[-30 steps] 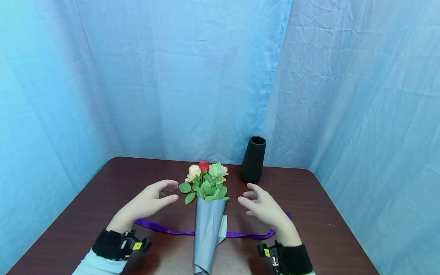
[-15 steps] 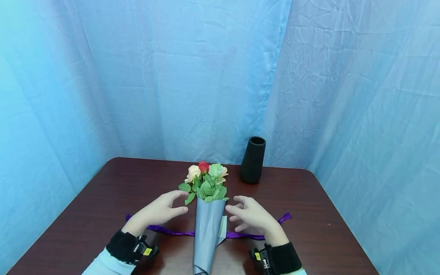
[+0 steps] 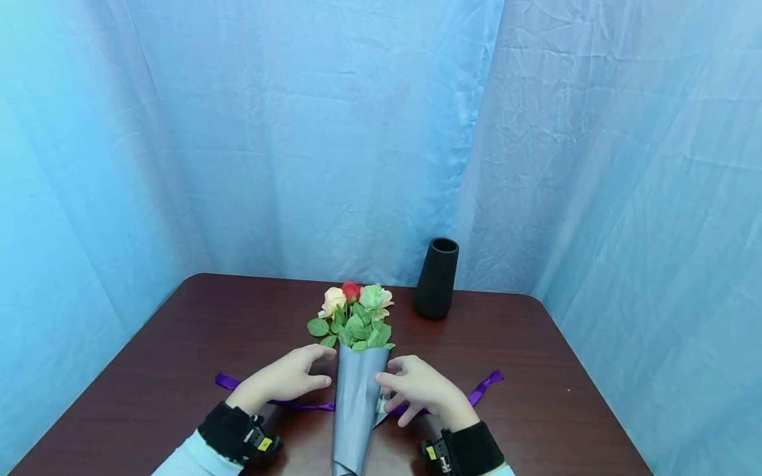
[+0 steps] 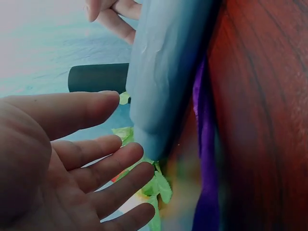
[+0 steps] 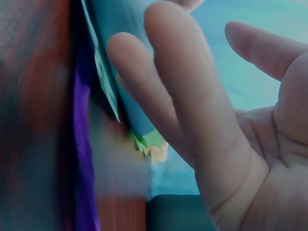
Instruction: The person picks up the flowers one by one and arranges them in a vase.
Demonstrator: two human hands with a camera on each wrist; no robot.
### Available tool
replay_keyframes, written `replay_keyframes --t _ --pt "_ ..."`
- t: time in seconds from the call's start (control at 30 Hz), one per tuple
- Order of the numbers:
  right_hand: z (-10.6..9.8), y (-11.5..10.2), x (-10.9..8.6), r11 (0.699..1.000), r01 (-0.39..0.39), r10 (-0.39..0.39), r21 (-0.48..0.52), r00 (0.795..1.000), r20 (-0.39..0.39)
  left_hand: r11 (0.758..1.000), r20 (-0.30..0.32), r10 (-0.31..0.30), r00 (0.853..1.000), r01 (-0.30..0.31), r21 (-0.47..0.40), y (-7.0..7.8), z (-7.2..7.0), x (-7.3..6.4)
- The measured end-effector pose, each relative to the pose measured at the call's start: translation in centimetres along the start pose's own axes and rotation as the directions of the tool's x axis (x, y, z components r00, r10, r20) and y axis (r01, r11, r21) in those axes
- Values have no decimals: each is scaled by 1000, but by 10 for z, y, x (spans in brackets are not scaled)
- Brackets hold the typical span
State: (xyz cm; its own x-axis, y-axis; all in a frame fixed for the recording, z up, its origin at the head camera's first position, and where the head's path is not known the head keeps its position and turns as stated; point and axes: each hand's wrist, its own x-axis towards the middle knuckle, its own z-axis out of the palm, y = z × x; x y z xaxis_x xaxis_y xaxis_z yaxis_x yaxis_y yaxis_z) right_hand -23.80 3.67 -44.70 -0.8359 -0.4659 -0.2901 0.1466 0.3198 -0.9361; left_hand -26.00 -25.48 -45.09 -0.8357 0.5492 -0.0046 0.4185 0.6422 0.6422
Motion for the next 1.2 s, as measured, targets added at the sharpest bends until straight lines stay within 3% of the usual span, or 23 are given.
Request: replay_keyframes --t 0.47,1.2 --pt "9 7 8 999 -41 41 15 999 4 1000 40 -1 999 1 12 -5 13 12" --pt "17 8 14 999 -47 47 -10 998 -52 1000 -26 2 1000 -2 -10 -6 18 16"
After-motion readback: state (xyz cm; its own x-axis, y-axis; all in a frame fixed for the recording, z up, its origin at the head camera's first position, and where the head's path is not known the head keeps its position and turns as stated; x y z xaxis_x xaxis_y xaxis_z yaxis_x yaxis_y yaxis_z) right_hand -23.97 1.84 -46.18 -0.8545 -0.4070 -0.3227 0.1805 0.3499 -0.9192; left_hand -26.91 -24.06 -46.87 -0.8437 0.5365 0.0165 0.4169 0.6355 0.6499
